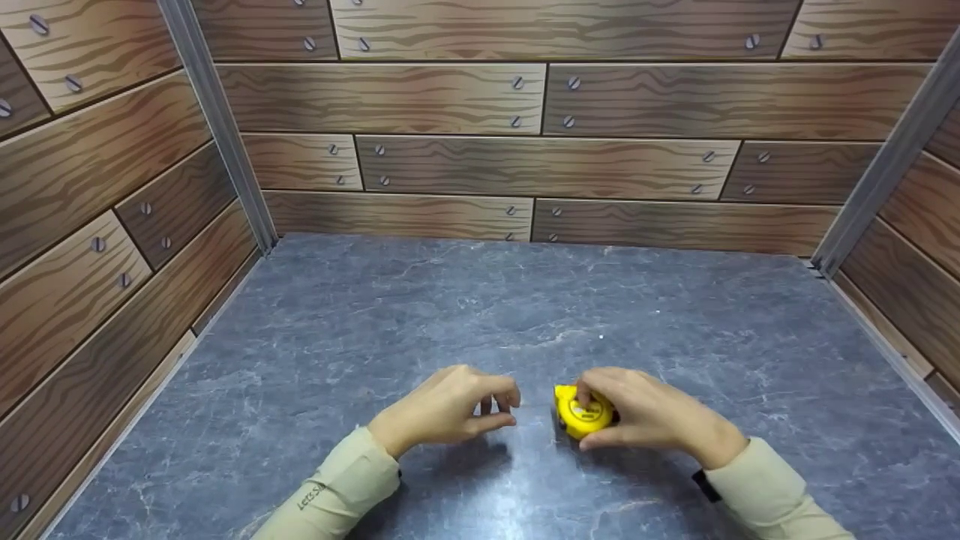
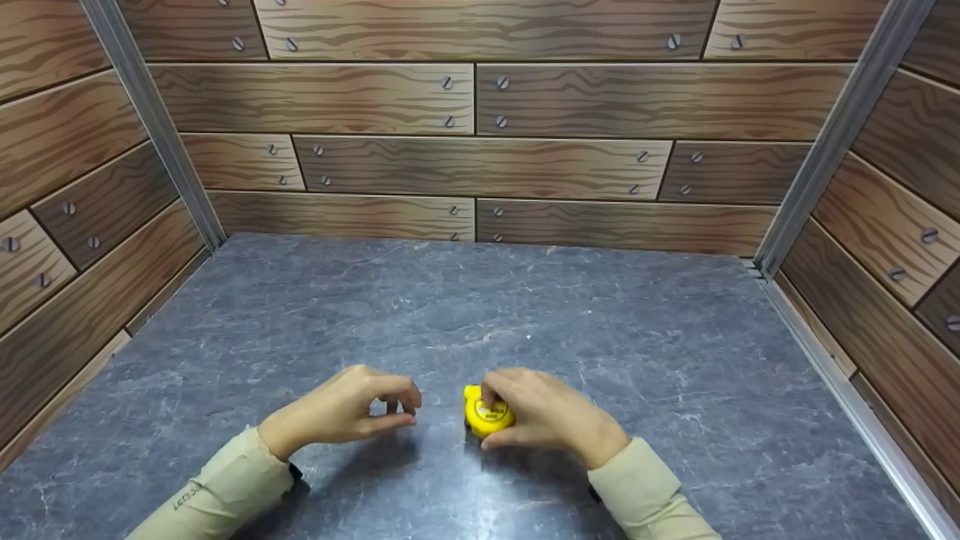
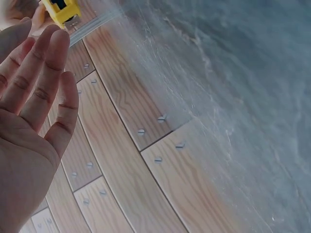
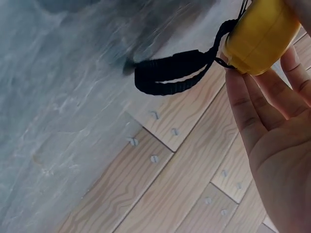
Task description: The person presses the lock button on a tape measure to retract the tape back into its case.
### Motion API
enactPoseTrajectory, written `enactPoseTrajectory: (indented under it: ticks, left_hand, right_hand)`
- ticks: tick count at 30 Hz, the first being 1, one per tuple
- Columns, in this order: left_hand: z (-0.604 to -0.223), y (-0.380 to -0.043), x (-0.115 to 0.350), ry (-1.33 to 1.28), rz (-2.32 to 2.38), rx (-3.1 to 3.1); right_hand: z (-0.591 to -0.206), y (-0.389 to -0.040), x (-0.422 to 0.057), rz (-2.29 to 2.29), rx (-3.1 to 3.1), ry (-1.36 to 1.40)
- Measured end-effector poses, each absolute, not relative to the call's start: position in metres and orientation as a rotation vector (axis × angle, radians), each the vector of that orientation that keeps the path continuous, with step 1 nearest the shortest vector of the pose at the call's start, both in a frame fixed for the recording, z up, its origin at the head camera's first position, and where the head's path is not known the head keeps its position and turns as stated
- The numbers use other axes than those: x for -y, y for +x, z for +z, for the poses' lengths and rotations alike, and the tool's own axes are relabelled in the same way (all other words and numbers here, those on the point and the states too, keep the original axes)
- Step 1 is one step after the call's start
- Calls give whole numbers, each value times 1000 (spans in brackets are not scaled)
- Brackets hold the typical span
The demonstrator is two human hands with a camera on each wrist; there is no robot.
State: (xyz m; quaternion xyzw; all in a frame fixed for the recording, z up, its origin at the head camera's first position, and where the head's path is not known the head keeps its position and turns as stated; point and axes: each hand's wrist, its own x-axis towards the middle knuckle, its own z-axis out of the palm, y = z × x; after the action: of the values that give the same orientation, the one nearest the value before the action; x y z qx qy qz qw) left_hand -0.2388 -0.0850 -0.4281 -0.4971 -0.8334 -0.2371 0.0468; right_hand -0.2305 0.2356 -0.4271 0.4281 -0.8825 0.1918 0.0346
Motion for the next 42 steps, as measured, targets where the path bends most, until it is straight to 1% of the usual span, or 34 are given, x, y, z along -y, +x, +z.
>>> enactPoseTrajectory:
  ticks: [8,16,34,42]
  left_hand:
    - [-428,-240,84,-1518,-717,2561]
    - [-430,-242,84,-1514,-719,2567]
    - [-430,-242,86,-1496,-705,2583]
    - [-432,-244,89,-1454,-686,2594]
  right_hand:
    - [-431,-247,-239,613,2756,1266]
    - [-436,-257,-236,609,2771,1263]
    - [-446,-265,-232,614,2705,1333]
    - [-445,-256,-230,537,2778,1207]
